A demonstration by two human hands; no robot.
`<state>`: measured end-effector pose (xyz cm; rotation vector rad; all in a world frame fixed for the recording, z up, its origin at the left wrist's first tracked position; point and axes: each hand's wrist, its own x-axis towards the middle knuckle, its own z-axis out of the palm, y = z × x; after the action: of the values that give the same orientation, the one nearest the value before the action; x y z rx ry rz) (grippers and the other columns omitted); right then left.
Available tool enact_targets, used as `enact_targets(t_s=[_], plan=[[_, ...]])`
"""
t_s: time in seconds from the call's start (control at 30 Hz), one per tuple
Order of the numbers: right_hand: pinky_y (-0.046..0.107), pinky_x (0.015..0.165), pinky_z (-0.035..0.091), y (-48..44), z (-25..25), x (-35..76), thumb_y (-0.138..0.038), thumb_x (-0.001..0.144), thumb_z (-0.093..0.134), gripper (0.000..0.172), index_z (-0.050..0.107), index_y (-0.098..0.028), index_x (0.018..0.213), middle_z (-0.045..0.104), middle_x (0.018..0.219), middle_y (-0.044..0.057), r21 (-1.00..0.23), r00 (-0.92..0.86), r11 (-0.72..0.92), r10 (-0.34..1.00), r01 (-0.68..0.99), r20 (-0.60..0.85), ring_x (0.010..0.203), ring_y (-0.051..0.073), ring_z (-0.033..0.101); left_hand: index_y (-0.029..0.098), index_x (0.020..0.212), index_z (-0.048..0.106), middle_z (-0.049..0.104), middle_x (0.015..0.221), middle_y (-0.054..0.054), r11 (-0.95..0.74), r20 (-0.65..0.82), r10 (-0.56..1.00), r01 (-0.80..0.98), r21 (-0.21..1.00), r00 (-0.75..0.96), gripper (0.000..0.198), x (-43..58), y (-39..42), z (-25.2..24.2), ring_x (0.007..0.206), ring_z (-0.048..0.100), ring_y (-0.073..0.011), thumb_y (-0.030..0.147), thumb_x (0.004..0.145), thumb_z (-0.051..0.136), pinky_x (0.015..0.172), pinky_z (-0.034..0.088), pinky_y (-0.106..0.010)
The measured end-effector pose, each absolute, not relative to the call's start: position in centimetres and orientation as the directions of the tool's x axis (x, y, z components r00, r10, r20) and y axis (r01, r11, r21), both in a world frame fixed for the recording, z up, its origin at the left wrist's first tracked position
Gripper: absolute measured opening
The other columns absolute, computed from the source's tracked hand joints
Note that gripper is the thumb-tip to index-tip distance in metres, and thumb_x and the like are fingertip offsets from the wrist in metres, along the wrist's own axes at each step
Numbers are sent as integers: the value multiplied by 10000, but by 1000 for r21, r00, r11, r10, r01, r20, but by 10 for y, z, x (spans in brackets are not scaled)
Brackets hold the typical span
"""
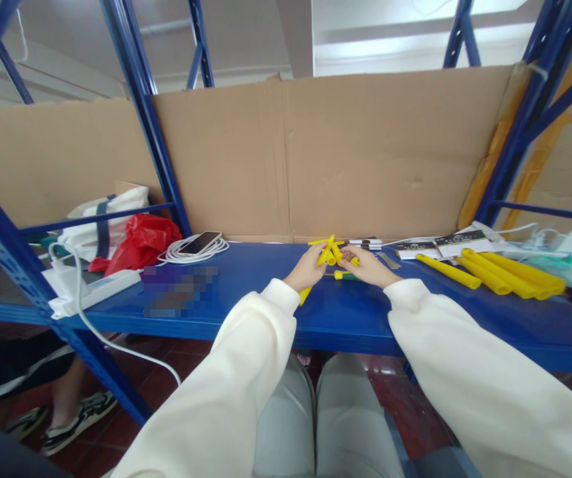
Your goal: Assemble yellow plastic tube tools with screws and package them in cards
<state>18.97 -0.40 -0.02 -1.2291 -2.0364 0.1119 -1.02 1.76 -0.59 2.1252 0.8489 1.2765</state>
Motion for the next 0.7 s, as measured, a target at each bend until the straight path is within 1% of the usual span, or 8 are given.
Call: enact_targets(t_s=[0.1, 0.17, 0.23, 0.37, 0.57, 0.7], plan=[[378, 887, 546, -5, 1, 187, -258, 893, 571, 247, 638, -174, 1116, 741, 1035, 103, -455, -273, 588, 764, 669, 585, 908, 207, 696, 170, 1355, 593, 589, 1444, -139, -726, 595, 684, 318, 610, 422, 559, -7, 16, -6, 1382, 508, -262, 49, 810, 621, 1194, 352, -448], [369, 865, 547, -7, 3, 187, -270, 902, 552, 220, 635, -176, 1083, 738, 1014, 99, -463, -269, 589, 763, 662, 588, 887, 206, 689, 168, 1352, 599, 584, 1454, -142, -735, 580, 676, 354, 578, 455, 560, -6, 15, -7, 1389, 507, -266, 52, 806, 630, 1211, 323, -451], [357, 840, 544, -9, 4, 187, -278, 914, 522, 187, 632, -183, 1033, 736, 988, 90, -463, -259, 579, 769, 671, 585, 866, 202, 680, 183, 1349, 610, 593, 1448, -131, -737, 569, 672, 361, 571, 474, 555, -5, 15, -8, 1382, 516, -271, 81, 806, 654, 1210, 327, -456], [328, 793, 532, -10, 6, 187, -275, 928, 474, 159, 610, -196, 950, 729, 946, 79, -453, -252, 570, 770, 686, 586, 834, 197, 666, 206, 1329, 642, 620, 1421, -100, -735, 571, 671, 321, 597, 473, 524, -4, 15, -9, 1372, 524, -270, 134, 811, 676, 1207, 340, -452], [299, 748, 515, -11, 6, 186, -253, 917, 462, 131, 583, -205, 905, 720, 920, 75, -450, -237, 556, 774, 699, 587, 808, 194, 655, 195, 1333, 639, 617, 1418, -115, -763, 571, 641, 345, 547, 512, 551, -4, 12, -7, 1358, 540, -267, 72, 796, 644, 1208, 337, -448], [287, 734, 507, -11, 7, 187, -254, 911, 460, 129, 574, -206, 876, 710, 887, 70, -456, -230, 550, 778, 699, 585, 797, 191, 652, 189, 1312, 650, 619, 1414, -112, -763, 570, 639, 331, 556, 516, 544, -3, 10, -4, 1363, 534, -265, 42, 789, 634, 1212, 334, -440]])
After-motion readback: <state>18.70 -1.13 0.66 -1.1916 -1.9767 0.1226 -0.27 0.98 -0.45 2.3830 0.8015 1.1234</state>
